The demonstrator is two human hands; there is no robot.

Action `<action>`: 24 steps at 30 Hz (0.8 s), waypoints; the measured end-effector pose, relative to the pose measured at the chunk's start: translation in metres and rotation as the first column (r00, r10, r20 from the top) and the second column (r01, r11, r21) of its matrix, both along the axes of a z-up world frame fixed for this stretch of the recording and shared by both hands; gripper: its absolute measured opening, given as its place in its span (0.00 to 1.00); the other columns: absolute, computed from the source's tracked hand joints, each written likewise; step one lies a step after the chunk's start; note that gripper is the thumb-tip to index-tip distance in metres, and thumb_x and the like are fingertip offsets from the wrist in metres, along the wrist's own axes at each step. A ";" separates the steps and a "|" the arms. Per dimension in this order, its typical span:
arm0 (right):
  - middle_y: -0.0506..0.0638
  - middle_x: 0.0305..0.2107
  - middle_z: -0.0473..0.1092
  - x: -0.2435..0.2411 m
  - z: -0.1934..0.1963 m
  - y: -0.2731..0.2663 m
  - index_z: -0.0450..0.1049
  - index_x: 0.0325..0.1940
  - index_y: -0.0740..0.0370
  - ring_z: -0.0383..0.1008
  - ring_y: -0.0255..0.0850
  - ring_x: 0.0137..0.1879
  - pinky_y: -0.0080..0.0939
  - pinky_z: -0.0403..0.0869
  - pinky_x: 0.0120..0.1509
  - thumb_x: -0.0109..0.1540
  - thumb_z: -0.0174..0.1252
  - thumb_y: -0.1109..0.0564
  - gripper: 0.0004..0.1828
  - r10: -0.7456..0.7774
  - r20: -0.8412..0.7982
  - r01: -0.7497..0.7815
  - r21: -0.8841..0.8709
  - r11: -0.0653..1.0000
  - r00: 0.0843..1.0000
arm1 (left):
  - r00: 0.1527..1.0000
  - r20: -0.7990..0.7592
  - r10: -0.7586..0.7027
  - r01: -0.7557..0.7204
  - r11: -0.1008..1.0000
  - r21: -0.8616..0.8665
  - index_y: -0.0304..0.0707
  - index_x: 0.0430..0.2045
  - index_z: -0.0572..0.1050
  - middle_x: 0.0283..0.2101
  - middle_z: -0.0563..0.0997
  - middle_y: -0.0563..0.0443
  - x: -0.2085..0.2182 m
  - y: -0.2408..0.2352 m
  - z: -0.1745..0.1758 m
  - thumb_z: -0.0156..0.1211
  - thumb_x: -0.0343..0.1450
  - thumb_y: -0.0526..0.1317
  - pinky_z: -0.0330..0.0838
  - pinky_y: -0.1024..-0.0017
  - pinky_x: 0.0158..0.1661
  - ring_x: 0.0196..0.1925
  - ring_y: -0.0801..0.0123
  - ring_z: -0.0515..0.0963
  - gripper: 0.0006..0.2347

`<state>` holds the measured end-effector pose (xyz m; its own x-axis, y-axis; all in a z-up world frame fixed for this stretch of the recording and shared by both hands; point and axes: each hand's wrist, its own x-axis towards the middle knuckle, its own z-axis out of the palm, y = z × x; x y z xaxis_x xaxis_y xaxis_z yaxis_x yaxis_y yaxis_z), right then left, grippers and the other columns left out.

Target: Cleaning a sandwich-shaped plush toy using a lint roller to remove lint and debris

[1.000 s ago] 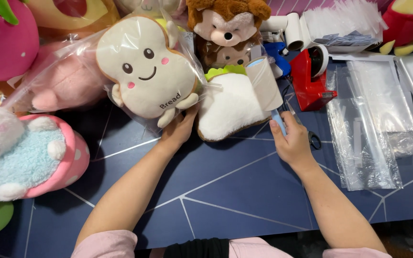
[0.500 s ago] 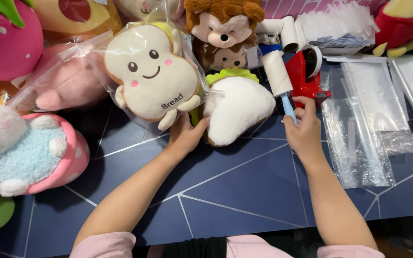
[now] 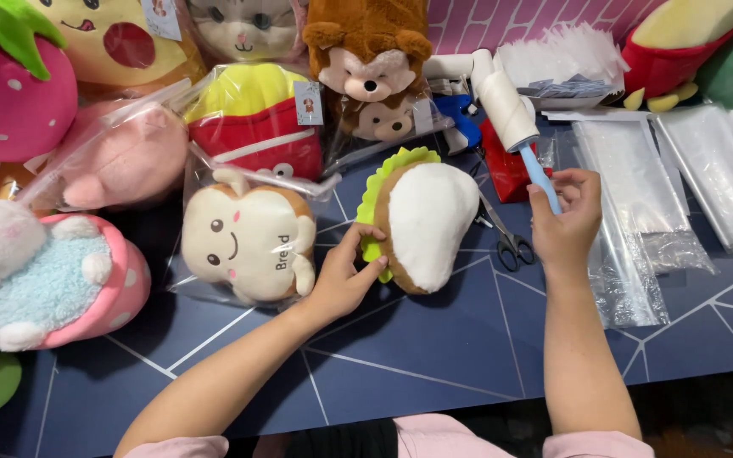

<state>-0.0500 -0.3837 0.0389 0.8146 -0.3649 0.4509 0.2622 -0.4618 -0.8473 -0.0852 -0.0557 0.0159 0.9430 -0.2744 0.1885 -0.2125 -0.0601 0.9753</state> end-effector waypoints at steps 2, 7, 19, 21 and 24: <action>0.58 0.34 0.74 -0.005 0.010 0.002 0.65 0.49 0.63 0.75 0.39 0.28 0.33 0.75 0.28 0.68 0.63 0.66 0.12 -0.001 0.032 0.001 -0.004 1.000 0.999 | 0.999 -0.048 -0.006 0.005 1.000 -0.015 0.35 0.47 0.71 0.33 0.80 0.37 -0.012 0.001 0.001 0.58 0.71 0.32 0.75 0.66 0.36 0.36 0.60 0.80 0.11; 0.65 0.33 0.74 -0.006 0.032 0.001 0.67 0.48 0.72 0.76 0.45 0.28 0.38 0.77 0.31 0.68 0.62 0.72 0.10 0.075 0.102 -0.071 -0.042 0.997 0.992 | 0.990 -0.139 -0.017 0.009 0.998 -0.056 0.35 0.45 0.70 0.29 0.80 0.39 -0.040 0.002 0.006 0.55 0.70 0.30 0.73 0.70 0.34 0.32 0.65 0.77 0.11; 0.57 0.38 0.74 0.038 0.063 0.005 0.71 0.48 0.70 0.77 0.42 0.43 0.40 0.78 0.49 0.70 0.66 0.65 0.09 0.236 0.090 -0.204 -0.273 0.940 0.968 | 0.938 -0.328 0.115 -0.204 0.946 -0.251 0.41 0.48 0.67 0.42 0.72 0.52 -0.045 0.019 0.001 0.54 0.71 0.31 0.69 0.75 0.47 0.42 0.74 0.72 0.13; 0.49 0.29 0.69 0.049 0.061 0.007 0.70 0.45 0.67 0.68 0.35 0.35 0.37 0.70 0.39 0.71 0.67 0.61 0.11 0.187 0.046 -0.155 -0.381 0.912 0.981 | 0.947 -0.308 0.087 -0.169 0.953 -0.251 0.41 0.54 0.65 0.57 0.70 0.48 -0.053 0.025 0.018 0.52 0.71 0.33 0.71 0.70 0.55 0.57 0.69 0.75 0.16; 0.49 0.28 0.69 0.065 0.061 0.009 0.67 0.41 0.64 0.69 0.37 0.35 0.40 0.70 0.40 0.73 0.65 0.59 0.13 0.197 0.049 -0.156 -0.440 0.885 0.979 | 0.982 -0.186 0.034 -0.095 0.939 -0.331 0.41 0.53 0.66 0.66 0.67 0.43 -0.063 0.032 0.013 0.53 0.71 0.32 0.57 0.63 0.68 0.68 0.60 0.68 0.15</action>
